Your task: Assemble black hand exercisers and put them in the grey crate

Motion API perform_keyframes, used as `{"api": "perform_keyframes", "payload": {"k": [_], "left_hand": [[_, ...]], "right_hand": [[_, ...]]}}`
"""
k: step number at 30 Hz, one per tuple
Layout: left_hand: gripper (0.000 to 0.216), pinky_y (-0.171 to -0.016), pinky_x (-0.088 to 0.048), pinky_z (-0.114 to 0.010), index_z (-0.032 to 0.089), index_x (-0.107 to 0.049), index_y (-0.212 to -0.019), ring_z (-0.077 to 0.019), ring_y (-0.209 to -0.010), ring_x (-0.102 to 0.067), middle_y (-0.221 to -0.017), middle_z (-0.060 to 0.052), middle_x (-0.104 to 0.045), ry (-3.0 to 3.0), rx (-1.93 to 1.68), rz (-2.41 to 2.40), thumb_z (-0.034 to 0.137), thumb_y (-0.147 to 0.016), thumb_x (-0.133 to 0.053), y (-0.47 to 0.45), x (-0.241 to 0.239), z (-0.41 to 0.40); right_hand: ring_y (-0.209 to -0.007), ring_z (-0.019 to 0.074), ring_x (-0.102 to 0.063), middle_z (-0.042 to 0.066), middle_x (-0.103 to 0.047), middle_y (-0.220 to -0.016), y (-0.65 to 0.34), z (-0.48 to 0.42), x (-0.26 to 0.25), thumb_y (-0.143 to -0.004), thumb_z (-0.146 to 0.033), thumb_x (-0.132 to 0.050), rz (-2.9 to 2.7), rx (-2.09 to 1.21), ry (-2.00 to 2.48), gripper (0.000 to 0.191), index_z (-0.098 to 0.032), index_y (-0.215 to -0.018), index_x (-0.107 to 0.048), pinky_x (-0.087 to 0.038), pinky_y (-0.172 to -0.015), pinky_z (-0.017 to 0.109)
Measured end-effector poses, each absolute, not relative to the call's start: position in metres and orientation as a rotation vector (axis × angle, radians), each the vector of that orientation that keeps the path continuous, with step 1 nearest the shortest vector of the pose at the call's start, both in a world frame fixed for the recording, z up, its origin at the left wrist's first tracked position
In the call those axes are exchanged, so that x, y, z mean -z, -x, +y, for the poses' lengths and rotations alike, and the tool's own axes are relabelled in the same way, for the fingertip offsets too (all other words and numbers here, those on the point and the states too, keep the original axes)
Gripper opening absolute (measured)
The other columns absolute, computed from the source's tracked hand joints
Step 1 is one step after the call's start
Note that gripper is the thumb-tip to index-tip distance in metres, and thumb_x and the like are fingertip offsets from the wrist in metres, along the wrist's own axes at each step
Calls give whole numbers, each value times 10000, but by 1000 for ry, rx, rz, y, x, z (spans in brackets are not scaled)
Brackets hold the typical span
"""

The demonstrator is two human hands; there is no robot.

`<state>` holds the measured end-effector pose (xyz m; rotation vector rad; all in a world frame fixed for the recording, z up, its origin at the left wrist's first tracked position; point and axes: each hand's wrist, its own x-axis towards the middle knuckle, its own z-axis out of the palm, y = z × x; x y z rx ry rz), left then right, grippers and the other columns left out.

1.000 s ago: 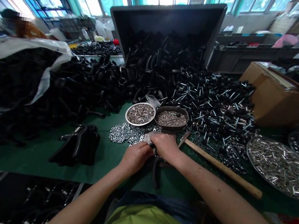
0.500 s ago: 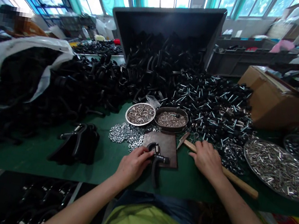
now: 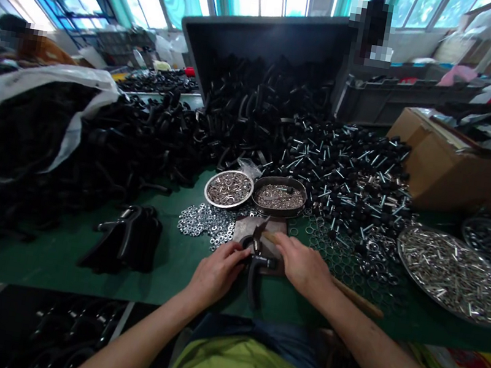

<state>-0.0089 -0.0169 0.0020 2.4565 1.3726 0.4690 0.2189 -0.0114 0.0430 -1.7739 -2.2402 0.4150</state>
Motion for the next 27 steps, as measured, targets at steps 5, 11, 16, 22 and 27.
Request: {"api": "perform_keyframes", "payload": {"k": [5, 11, 16, 22, 27], "left_hand": [[488, -886, -482, -328, 243, -415, -1284, -195, -1042, -549, -1196, -66, -527, -2287, -636, 1356, 159, -821, -542, 13, 5, -17], [469, -865, -481, -370, 211, -444, -1217, -213, -984, -563, -1076, -73, -569, -2185, -673, 1457, 159, -774, -587, 12, 7, -17], [523, -837, -487, -352, 191, -422, -1254, -219, -987, -574, -1016, -76, -612, -2191, -638, 1451, 135, -761, -586, 10, 9, -14], [533, -821, -483, -347, 195, -435, -1258, -225, -978, -583, -1016, -80, -616, -2181, -666, 1458, 127, -750, -579, 9, 12, -12], [410, -819, -460, -330, 236, -597, -1162, -198, -888, -587, -985, -60, -623, -2054, -686, 1376, 128, -769, -561, 15, 9, -7]], "right_hand": [[-908, 197, -643, 81, -650, -1098, -210, -33, -46, -953, -312, -292, -2270, -309, 1720, 413, -229, -1310, -481, -502, -768, 325], [-742, 180, -662, 50, -673, -959, -214, -50, -28, -947, -292, -342, -2381, -162, 1699, 377, -246, -1284, -506, -510, -612, 293], [-817, 169, -654, 75, -665, -1033, -226, -53, -31, -953, -256, -332, -2074, -52, 1602, 357, -201, -1262, -500, -517, -699, 291], [-674, 136, -644, 16, -664, -831, -210, -55, -26, -942, -267, -380, -2313, -29, 1548, 352, -240, -1263, -522, -477, -574, 242], [-727, 131, -618, 19, -647, -829, -228, -61, -4, -942, -282, -404, -2236, 155, 1667, 378, -227, -1303, -504, -440, -632, 250]]}}
